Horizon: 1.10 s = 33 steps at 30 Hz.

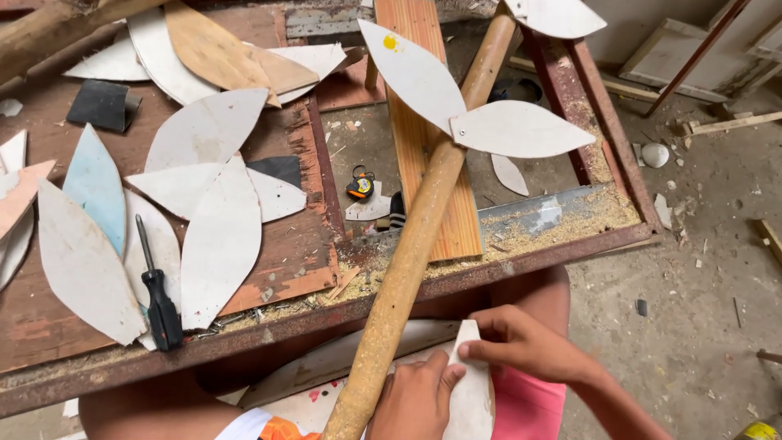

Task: Fastening leaf-shaped wooden pieces to a wooden pole using a screwdriver to assemble a decorative object.

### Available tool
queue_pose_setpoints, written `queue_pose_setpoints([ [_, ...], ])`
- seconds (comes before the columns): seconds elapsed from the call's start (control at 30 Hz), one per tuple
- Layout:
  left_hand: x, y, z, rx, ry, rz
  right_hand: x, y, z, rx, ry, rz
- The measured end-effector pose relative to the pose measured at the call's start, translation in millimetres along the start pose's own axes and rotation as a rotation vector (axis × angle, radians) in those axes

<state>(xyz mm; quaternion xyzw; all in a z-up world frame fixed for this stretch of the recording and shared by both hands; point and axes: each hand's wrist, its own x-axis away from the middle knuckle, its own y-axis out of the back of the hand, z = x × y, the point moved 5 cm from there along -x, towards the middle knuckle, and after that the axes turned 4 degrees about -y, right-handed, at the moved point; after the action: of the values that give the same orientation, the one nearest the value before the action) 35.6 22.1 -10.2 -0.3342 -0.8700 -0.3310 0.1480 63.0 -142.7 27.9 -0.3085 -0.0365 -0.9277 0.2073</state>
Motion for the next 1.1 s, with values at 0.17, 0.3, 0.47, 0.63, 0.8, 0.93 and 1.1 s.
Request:
queue_pose_setpoints([
  [0.17, 8.5, -11.4, -7.0, -0.124, -0.035, 0.25, 15.6, 10.8, 23.8, 0.778, 0.024, -0.013],
  [0.3, 9.8, -21.7, -19.5, -0.247, -0.127, 0.26, 36.2, 8.6, 61.8, 1.01, 0.145, 0.168],
  [0.47, 20.1, -43.6, -41.8, -0.02, -0.173, 0.083, 46.6, 23.9, 54.6, 1.52, -0.302, 0.375],
  [0.63, 20.8, -50.5, -63.1, 0.263, -0.016, 0.445, 51.3, 21.4, 3.2, 1.567, -0.2, 0.535],
  [0.8, 15.7, -81.3, -43.5, 0.172, 0.152, 0.252, 50.6, 29.8, -10.2, 1.592, 0.031, 0.356],
  [0.93, 12.6, -88.9, -41.9, 0.116, 0.154, 0.304, 54.0, 34.2, -23.0, 1.498, 0.04, 0.343],
  [1.1, 10.1, -108.2, -37.9, 0.077, 0.156, 0.316, 65.2, 40.3, -47.5, 1.485, 0.026, 0.325],
])
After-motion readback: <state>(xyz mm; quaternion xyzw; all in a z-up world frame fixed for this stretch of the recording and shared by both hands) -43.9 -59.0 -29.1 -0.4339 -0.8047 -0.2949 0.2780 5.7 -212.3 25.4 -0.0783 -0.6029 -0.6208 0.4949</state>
